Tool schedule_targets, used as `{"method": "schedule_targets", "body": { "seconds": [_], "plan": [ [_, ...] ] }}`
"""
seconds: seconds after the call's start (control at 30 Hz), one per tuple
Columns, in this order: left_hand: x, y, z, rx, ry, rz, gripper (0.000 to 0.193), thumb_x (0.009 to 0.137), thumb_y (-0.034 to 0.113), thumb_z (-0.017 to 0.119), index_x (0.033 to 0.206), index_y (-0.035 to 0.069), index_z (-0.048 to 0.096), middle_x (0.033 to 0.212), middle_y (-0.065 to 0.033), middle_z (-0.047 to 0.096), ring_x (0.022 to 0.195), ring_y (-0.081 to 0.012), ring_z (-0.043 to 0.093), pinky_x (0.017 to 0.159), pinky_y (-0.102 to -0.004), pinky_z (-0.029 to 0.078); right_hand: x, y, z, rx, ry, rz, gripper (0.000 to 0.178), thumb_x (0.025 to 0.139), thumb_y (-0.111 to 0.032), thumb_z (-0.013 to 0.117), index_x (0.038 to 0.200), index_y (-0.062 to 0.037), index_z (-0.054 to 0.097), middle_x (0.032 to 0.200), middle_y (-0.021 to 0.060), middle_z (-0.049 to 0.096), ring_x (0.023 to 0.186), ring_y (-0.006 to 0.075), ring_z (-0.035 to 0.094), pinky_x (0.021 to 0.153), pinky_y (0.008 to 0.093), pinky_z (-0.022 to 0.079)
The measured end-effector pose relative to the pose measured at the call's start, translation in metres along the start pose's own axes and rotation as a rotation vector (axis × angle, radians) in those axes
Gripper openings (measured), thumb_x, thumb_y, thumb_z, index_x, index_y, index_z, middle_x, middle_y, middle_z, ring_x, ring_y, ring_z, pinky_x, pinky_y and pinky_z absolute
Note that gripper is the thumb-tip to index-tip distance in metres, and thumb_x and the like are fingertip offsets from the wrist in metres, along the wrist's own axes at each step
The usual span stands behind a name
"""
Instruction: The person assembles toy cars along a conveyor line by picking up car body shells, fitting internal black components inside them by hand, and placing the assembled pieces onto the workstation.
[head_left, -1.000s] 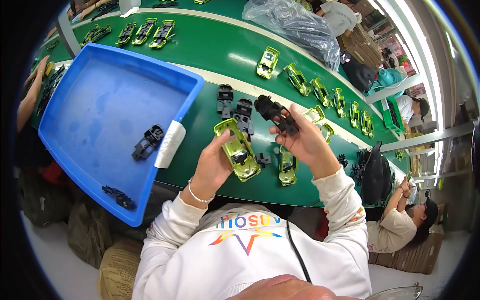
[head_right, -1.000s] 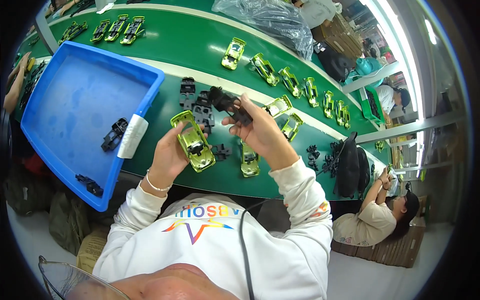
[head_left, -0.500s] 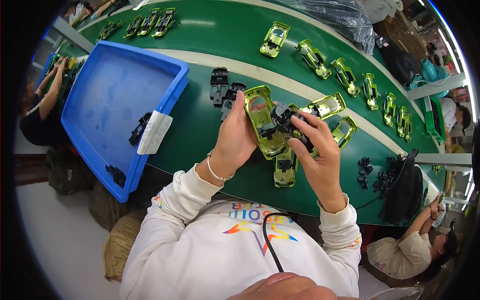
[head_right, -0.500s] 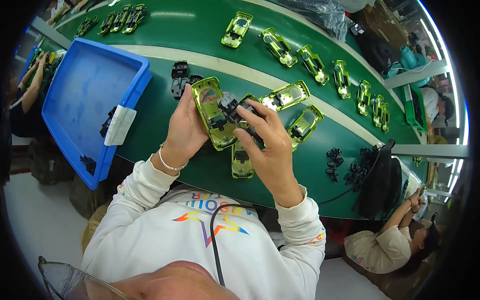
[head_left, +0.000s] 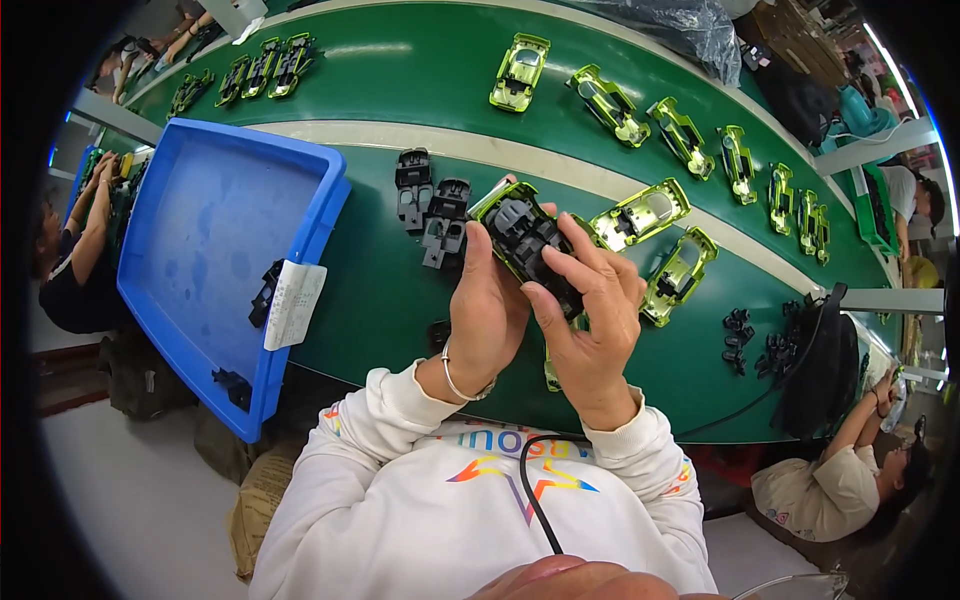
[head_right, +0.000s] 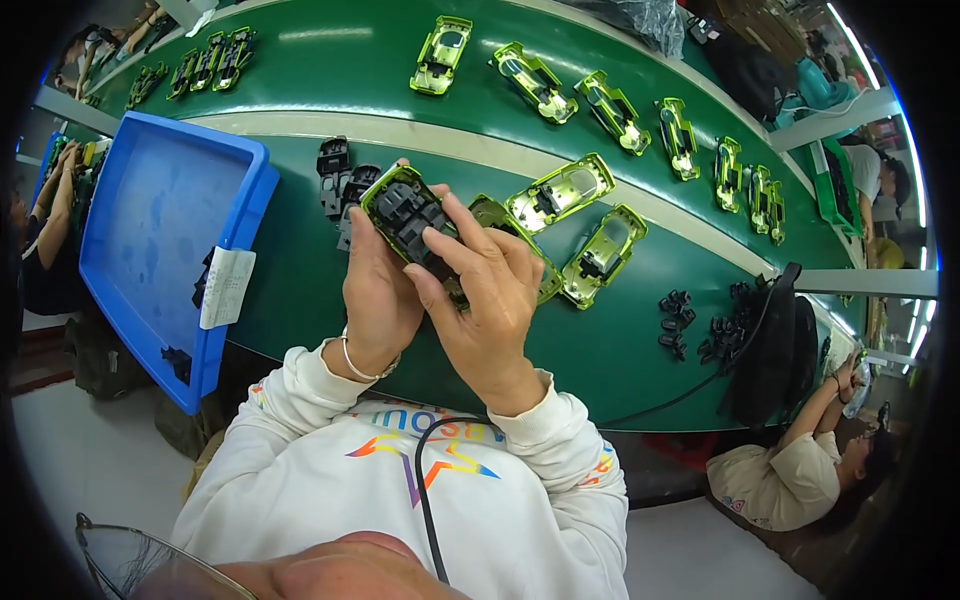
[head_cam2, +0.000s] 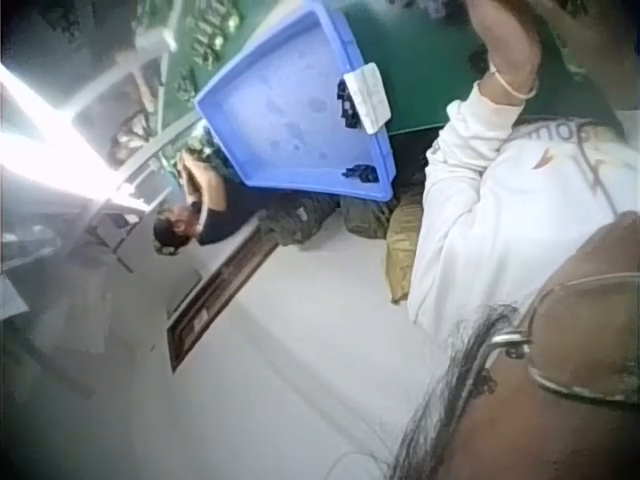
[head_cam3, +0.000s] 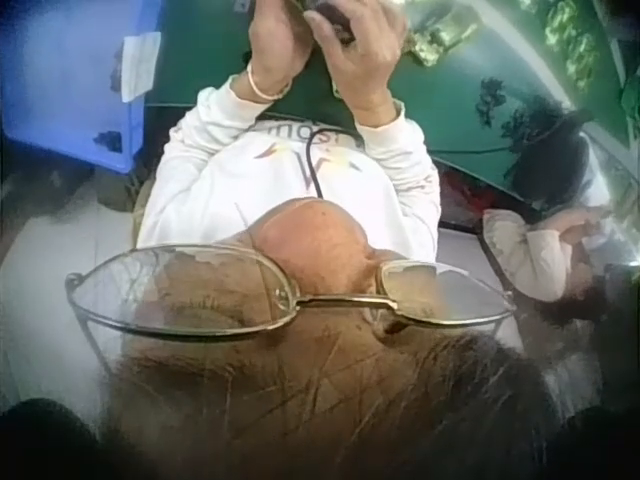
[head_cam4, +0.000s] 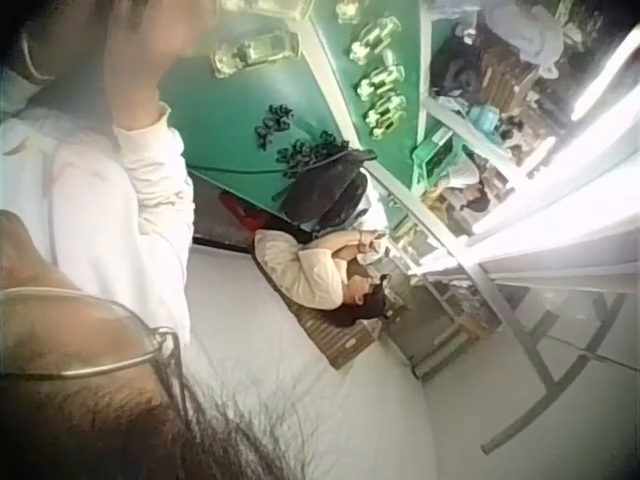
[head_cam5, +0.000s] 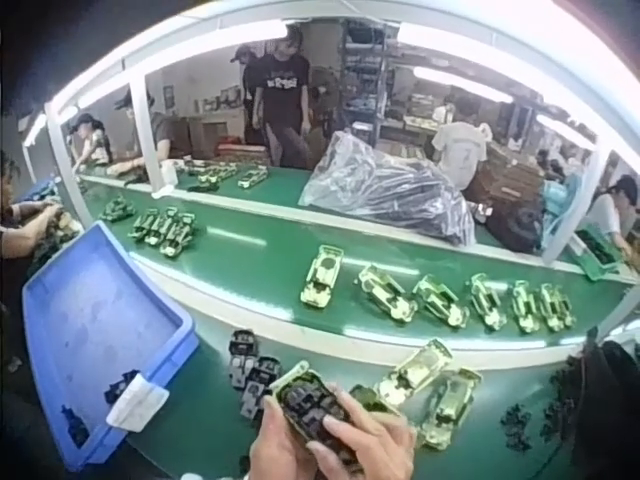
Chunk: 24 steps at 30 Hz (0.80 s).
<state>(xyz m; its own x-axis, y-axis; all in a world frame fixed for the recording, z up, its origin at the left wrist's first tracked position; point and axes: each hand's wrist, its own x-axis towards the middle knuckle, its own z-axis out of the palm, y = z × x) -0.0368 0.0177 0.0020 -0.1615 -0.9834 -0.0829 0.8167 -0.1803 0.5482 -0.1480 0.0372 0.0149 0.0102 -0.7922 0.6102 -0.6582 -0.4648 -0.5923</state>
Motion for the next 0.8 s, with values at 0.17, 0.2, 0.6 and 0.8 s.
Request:
{"method": "schedule_targets", "body": {
  "seconds": [0.17, 0.2, 0.6, 0.8],
  "plan": [
    [0.001, 0.006, -0.001, 0.033, 0.000, -0.016, 0.058, 0.106, 0.051, 0.021, 0.145, 0.011, 0.037, 0.130, -0.0098, 0.057, 0.117, -0.0204, 0.057, 0.103, -0.0383, 0.046, 0.001, 0.000, -0.002, -0.059, -0.037, -0.043, 0.035, 0.075, -0.014, 0.082, 0.107, -0.0075, 0.069, 0.127, 0.0111, 0.067, 0.098, 0.0253, 0.060, 0.087, 0.0319, 0.039],
    [0.001, 0.007, -0.002, 0.034, 0.003, -0.022, 0.058, 0.106, 0.051, 0.021, 0.145, 0.011, 0.037, 0.130, -0.0098, 0.057, 0.117, -0.0204, 0.057, 0.103, -0.0383, 0.046, 0.003, 0.000, -0.004, -0.075, -0.093, -0.054, 0.038, 0.075, -0.014, 0.081, 0.110, -0.0077, 0.069, 0.129, 0.0112, 0.065, 0.098, 0.0259, 0.060, 0.088, 0.0332, 0.040],
    [0.004, 0.004, -0.008, 0.146, 0.026, -0.039, 0.061, 0.107, 0.051, 0.019, 0.147, 0.008, 0.035, 0.132, -0.0146, 0.056, 0.121, -0.0247, 0.054, 0.107, -0.0414, 0.042, 0.009, -0.012, -0.025, -0.147, -0.279, -0.081, 0.045, 0.075, -0.007, 0.076, 0.119, -0.0079, 0.068, 0.133, 0.0117, 0.061, 0.101, 0.0287, 0.061, 0.083, 0.0379, 0.048],
    [0.002, 0.004, -0.006, 0.197, 0.045, -0.038, 0.063, 0.106, 0.053, 0.018, 0.147, 0.008, 0.035, 0.133, -0.0153, 0.056, 0.121, -0.0267, 0.055, 0.107, -0.0422, 0.042, 0.007, -0.007, -0.024, -0.356, -0.315, -0.173, 0.047, 0.072, -0.003, 0.072, 0.118, -0.0120, 0.069, 0.136, 0.0075, 0.059, 0.112, 0.0271, 0.058, 0.097, 0.0410, 0.040]
  ]
}}
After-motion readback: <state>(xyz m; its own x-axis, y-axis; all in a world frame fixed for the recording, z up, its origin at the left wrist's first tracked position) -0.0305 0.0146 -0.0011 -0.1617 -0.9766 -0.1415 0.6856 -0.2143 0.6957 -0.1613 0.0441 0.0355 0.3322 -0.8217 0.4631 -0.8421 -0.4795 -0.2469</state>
